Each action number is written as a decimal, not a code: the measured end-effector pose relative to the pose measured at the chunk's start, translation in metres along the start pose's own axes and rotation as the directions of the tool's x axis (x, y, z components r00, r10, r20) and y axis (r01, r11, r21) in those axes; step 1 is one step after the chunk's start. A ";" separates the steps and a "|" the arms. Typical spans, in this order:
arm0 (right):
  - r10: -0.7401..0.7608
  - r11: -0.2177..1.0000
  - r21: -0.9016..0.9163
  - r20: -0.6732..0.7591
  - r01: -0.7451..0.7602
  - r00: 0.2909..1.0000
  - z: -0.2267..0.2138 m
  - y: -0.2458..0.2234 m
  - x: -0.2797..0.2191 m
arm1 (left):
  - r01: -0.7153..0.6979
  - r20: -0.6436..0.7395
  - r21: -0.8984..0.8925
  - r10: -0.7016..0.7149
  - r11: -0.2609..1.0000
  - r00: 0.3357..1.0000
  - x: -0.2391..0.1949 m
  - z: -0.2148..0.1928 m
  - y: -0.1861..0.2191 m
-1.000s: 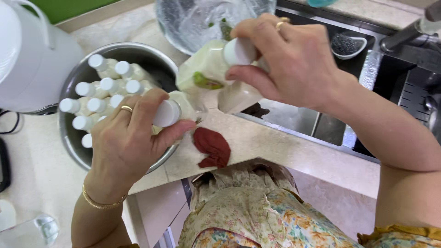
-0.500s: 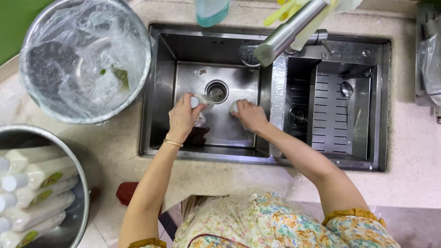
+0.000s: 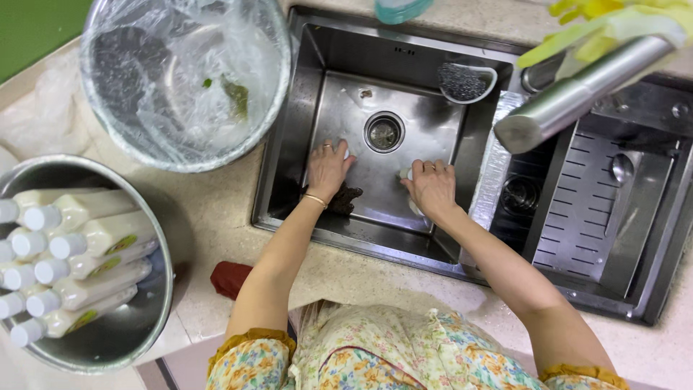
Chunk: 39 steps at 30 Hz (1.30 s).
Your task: The person transfers bottles from a large bowl into a sink, rinses the bowl, and then individually rinses each bottle under running water before placing it into the bowl.
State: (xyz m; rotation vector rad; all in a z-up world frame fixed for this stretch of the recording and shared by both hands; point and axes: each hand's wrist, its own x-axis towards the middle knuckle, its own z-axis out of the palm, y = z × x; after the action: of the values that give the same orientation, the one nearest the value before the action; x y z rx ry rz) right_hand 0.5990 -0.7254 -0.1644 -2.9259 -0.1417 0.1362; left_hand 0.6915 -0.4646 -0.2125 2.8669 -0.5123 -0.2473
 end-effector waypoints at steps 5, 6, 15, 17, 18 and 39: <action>0.087 0.996 -0.043 0.129 -0.082 0.988 -0.009 -0.015 0.003 | 0.028 -0.179 -0.107 -0.047 0.994 0.983 -0.017 -0.057 0.047; 0.108 0.992 -0.078 0.158 -0.096 0.981 -0.018 -0.022 0.006 | 0.056 -0.187 -0.211 -0.097 0.976 0.978 -0.034 -0.082 0.060; -0.402 0.732 0.472 -0.283 0.491 0.871 -0.147 -0.222 0.050 | 0.278 -0.794 -0.128 -0.266 0.952 0.547 -0.265 -0.300 -0.068; -0.542 0.548 0.529 -0.365 0.647 0.757 -0.168 -0.289 0.055 | 0.590 -0.820 -0.026 -0.355 0.807 0.450 -0.310 -0.324 -0.115; -0.600 0.481 0.527 -0.384 0.700 0.701 -0.175 -0.324 0.058 | 0.608 -0.829 -0.027 -0.358 0.793 0.429 -0.328 -0.332 -0.136; -0.587 0.674 0.313 -0.324 0.669 0.742 -0.200 -0.495 0.114 | 0.248 -0.716 0.046 -0.141 0.968 0.684 -0.348 -0.362 -0.207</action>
State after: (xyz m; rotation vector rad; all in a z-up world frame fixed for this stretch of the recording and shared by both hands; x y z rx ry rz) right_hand 0.6904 -0.2725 0.1260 -2.2793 -0.9611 -0.2149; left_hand 0.5094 -0.0838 0.1292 2.8266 -0.0595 0.8832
